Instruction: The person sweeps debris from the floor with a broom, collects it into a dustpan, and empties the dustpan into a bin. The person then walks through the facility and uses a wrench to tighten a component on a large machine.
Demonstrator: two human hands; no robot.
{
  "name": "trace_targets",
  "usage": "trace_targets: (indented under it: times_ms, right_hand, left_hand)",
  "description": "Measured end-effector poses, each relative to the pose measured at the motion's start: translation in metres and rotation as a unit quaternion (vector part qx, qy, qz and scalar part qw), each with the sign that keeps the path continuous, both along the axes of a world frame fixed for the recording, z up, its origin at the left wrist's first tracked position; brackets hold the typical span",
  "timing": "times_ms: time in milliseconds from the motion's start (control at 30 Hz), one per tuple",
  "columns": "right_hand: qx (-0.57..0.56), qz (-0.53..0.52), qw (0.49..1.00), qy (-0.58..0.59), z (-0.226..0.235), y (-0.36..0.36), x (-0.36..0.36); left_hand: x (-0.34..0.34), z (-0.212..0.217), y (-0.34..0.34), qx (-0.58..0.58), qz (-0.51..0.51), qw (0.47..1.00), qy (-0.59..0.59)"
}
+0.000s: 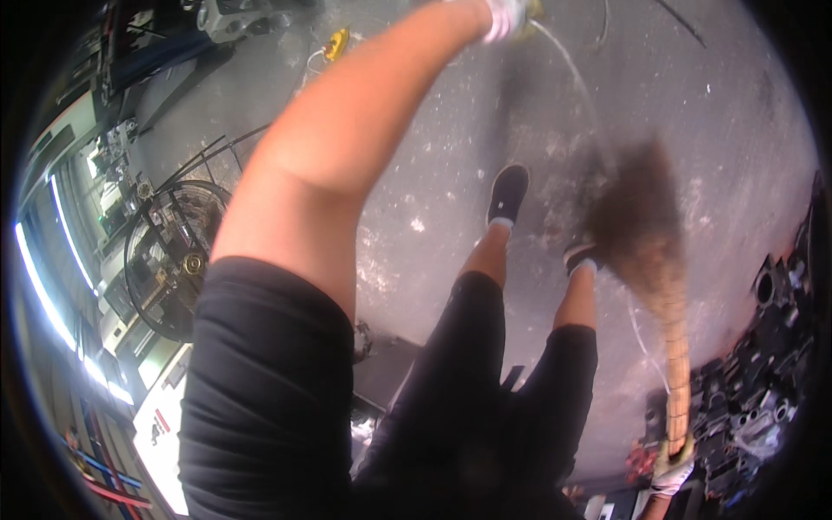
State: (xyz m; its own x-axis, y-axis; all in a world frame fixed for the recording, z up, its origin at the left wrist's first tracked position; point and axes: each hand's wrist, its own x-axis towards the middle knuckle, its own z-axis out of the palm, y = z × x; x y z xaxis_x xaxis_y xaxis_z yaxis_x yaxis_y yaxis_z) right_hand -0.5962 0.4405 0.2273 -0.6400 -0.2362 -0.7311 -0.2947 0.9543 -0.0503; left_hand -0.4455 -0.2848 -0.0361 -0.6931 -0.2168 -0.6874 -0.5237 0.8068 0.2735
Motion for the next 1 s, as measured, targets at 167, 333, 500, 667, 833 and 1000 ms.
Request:
trace_targets:
  times_ms: [167,333,500,667,833,1000]
  right_hand:
    - [-0.009,0.078,0.996,0.031,0.059,0.026,0.005]
    - [-0.025,0.189,0.981,-0.047,-0.004,-0.114,0.066]
    - [0.004,0.148,0.945,-0.293,-0.194,-0.304,0.163]
    - [0.0,0.242,0.913,-0.328,-0.348,-0.467,0.282]
    - [0.072,0.201,0.958,-0.191,-0.364,-0.482,0.243]
    - [0.155,0.029,0.981,-0.111,-0.289,-0.204,0.074]
  left_hand:
    - [0.025,-0.018,-0.023,-0.001,-0.015,0.999,0.052]
    - [0.016,0.004,-0.023,0.025,-0.03,0.987,0.154]
    - [0.007,0.046,-0.041,0.049,-0.067,0.964,0.253]
    - [-0.013,0.075,-0.047,0.029,-0.115,0.954,0.276]
    - [0.0,0.066,-0.064,-0.007,-0.093,0.949,0.302]
    - [-0.015,0.087,-0.069,-0.013,-0.068,0.944,0.324]
